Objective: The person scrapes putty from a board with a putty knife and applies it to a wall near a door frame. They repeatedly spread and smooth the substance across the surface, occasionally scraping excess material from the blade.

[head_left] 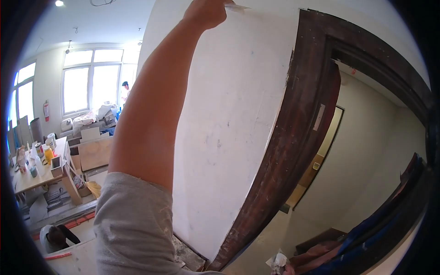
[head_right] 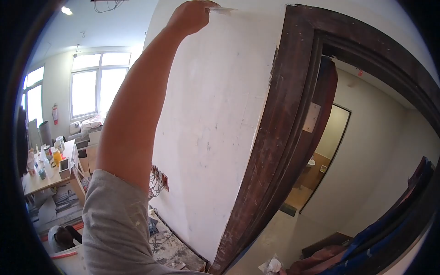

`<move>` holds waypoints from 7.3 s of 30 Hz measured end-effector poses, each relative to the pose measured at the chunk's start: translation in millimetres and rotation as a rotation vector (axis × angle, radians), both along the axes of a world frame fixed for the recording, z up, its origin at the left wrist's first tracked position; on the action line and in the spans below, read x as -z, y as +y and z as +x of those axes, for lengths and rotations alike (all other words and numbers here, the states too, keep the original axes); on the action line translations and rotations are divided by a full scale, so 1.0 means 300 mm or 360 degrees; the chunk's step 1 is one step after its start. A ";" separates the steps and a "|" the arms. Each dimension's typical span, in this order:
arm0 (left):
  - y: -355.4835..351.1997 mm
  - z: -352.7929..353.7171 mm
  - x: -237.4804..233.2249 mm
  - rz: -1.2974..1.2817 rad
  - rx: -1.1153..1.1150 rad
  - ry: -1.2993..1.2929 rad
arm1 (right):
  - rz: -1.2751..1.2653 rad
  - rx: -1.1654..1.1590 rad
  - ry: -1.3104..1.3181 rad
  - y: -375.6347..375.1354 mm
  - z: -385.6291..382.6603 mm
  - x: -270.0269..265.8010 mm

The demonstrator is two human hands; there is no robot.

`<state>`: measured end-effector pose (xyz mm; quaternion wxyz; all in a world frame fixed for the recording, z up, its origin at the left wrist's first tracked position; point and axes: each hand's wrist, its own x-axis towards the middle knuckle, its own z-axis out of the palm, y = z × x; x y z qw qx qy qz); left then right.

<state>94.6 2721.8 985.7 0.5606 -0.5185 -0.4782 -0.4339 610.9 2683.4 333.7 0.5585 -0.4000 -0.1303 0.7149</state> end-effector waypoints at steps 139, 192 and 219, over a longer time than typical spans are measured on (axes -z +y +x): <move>-0.432 0.349 1.607 -0.1695 0.1373 0.0243 | 0.0302 -0.0815 -0.0055 -0.072 -0.566 -0.307; -0.062 0.206 0.959 -0.0154 0.0253 0.0226 | -0.0131 -0.0323 -0.0186 -0.186 -0.199 0.037; 0.076 0.325 0.974 -0.0365 0.0515 0.0227 | 0.0036 -0.0249 0.0168 -0.132 -0.145 0.131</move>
